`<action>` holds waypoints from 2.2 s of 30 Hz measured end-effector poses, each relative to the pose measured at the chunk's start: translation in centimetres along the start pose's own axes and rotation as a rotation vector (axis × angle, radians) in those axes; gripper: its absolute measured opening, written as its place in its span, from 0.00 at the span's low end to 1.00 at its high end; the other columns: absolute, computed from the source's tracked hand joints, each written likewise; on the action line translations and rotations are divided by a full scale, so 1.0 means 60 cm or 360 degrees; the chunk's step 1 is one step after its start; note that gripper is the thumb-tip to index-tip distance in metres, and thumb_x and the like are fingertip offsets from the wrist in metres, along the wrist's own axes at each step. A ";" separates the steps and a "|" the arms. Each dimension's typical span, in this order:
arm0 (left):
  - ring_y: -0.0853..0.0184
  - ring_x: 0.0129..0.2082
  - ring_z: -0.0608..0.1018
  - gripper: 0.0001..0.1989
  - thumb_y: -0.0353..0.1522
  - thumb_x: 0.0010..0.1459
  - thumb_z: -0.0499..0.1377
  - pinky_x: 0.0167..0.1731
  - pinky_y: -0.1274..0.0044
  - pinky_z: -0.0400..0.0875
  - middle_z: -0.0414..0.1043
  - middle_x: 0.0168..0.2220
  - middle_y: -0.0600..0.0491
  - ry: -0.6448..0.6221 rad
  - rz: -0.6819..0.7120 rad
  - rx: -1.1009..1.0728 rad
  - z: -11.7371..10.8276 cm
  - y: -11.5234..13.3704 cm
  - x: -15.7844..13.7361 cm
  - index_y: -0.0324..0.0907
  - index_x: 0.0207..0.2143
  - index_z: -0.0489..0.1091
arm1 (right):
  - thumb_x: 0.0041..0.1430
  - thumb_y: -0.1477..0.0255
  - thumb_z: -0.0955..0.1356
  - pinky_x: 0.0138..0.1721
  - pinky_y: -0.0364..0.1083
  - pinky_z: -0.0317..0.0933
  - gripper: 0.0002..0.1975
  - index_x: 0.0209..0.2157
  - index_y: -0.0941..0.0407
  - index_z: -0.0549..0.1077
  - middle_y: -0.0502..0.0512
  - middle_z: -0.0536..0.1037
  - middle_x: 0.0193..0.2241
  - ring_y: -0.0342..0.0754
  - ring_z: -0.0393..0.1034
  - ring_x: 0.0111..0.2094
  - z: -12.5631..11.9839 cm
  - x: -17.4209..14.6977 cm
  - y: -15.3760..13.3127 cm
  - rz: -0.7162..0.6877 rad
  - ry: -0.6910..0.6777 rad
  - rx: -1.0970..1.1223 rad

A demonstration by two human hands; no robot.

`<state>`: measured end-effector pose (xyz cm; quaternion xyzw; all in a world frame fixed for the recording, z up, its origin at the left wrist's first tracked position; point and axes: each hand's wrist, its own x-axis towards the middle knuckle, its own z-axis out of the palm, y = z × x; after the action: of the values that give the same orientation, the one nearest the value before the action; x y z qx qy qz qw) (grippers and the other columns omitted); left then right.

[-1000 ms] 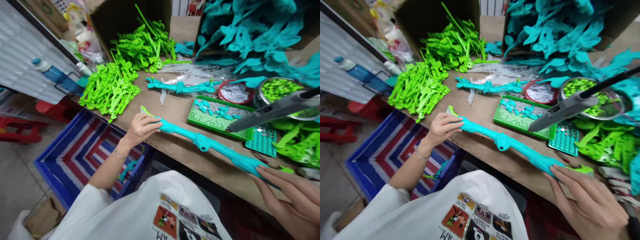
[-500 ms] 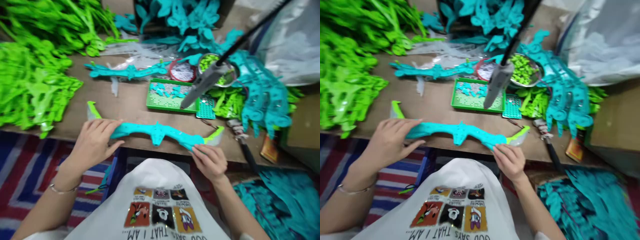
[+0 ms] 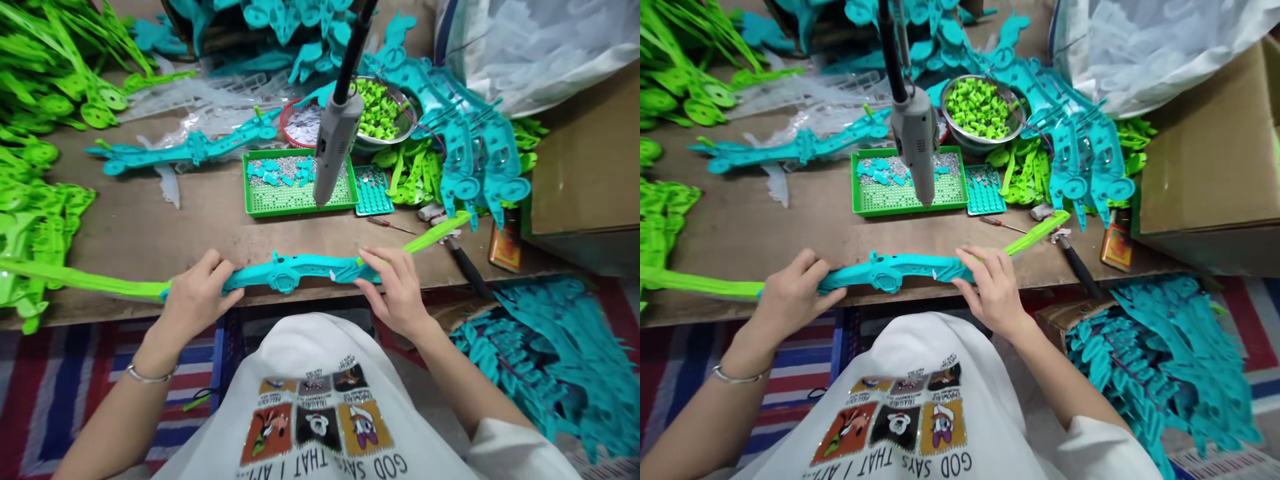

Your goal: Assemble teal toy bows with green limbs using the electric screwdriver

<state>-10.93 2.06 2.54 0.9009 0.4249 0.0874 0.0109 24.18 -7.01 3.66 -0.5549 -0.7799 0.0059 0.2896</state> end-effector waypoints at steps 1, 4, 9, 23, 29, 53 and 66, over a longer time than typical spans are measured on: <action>0.63 0.30 0.74 0.03 0.34 0.61 0.59 0.25 0.74 0.63 0.69 0.34 0.51 0.0085 0.0017 0.0049 -0.002 0.003 -0.004 0.44 0.35 0.70 | 0.65 0.70 0.68 0.52 0.58 0.65 0.26 0.62 0.57 0.64 0.67 0.76 0.52 0.58 0.70 0.53 -0.001 0.015 -0.003 -0.0010 -0.0081 0.0000; 0.62 0.32 0.75 0.01 0.29 0.61 0.59 0.29 0.74 0.65 0.71 0.32 0.51 0.0313 0.0081 0.0135 -0.003 0.008 -0.012 0.44 0.36 0.69 | 0.68 0.67 0.66 0.47 0.57 0.66 0.21 0.59 0.58 0.67 0.64 0.78 0.49 0.57 0.71 0.49 0.009 0.045 -0.007 -0.0024 -0.0369 0.0089; 0.54 0.43 0.77 0.19 0.38 0.63 0.62 0.41 0.67 0.69 0.76 0.46 0.42 0.0256 0.0070 -0.0008 -0.021 0.043 0.000 0.37 0.52 0.67 | 0.67 0.70 0.66 0.45 0.54 0.66 0.16 0.55 0.58 0.70 0.61 0.79 0.44 0.53 0.71 0.44 0.023 0.045 -0.001 -0.0045 -0.0429 0.0298; 0.65 0.28 0.75 0.09 0.37 0.64 0.63 0.29 0.71 0.63 0.79 0.30 0.54 0.0542 0.0244 -0.0285 -0.009 0.167 0.079 0.41 0.40 0.74 | 0.66 0.72 0.67 0.37 0.51 0.58 0.10 0.47 0.60 0.73 0.58 0.79 0.36 0.51 0.65 0.36 0.039 0.026 -0.007 -0.0199 -0.0193 0.0062; 0.59 0.39 0.80 0.29 0.44 0.58 0.68 0.38 0.71 0.71 0.80 0.44 0.43 0.0635 0.0105 -0.0314 -0.001 0.122 0.056 0.38 0.55 0.67 | 0.68 0.69 0.66 0.37 0.50 0.57 0.10 0.46 0.60 0.73 0.58 0.79 0.36 0.51 0.66 0.36 0.040 0.035 -0.007 -0.0223 -0.0212 -0.0052; 0.58 0.30 0.81 0.24 0.52 0.67 0.52 0.25 0.75 0.56 0.79 0.28 0.47 -0.0679 -0.0348 0.0021 0.040 0.178 -0.084 0.42 0.31 0.71 | 0.61 0.70 0.61 0.53 0.60 0.61 0.19 0.51 0.60 0.71 0.69 0.76 0.47 0.60 0.68 0.50 -0.040 -0.142 0.279 0.1235 0.0122 -0.0613; 0.48 0.37 0.83 0.26 0.55 0.66 0.46 0.28 0.73 0.61 0.81 0.32 0.45 -0.1284 -0.0634 -0.0395 0.023 0.181 -0.048 0.45 0.34 0.71 | 0.55 0.58 0.70 0.28 0.47 0.63 0.22 0.47 0.58 0.76 0.52 0.76 0.24 0.46 0.66 0.22 -0.132 -0.152 0.225 0.1512 0.0036 -0.0022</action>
<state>-4.21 -7.01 1.79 0.7556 0.5378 -0.2236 0.2996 41.44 -12.23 1.72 -0.8521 -0.4366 0.1265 0.2594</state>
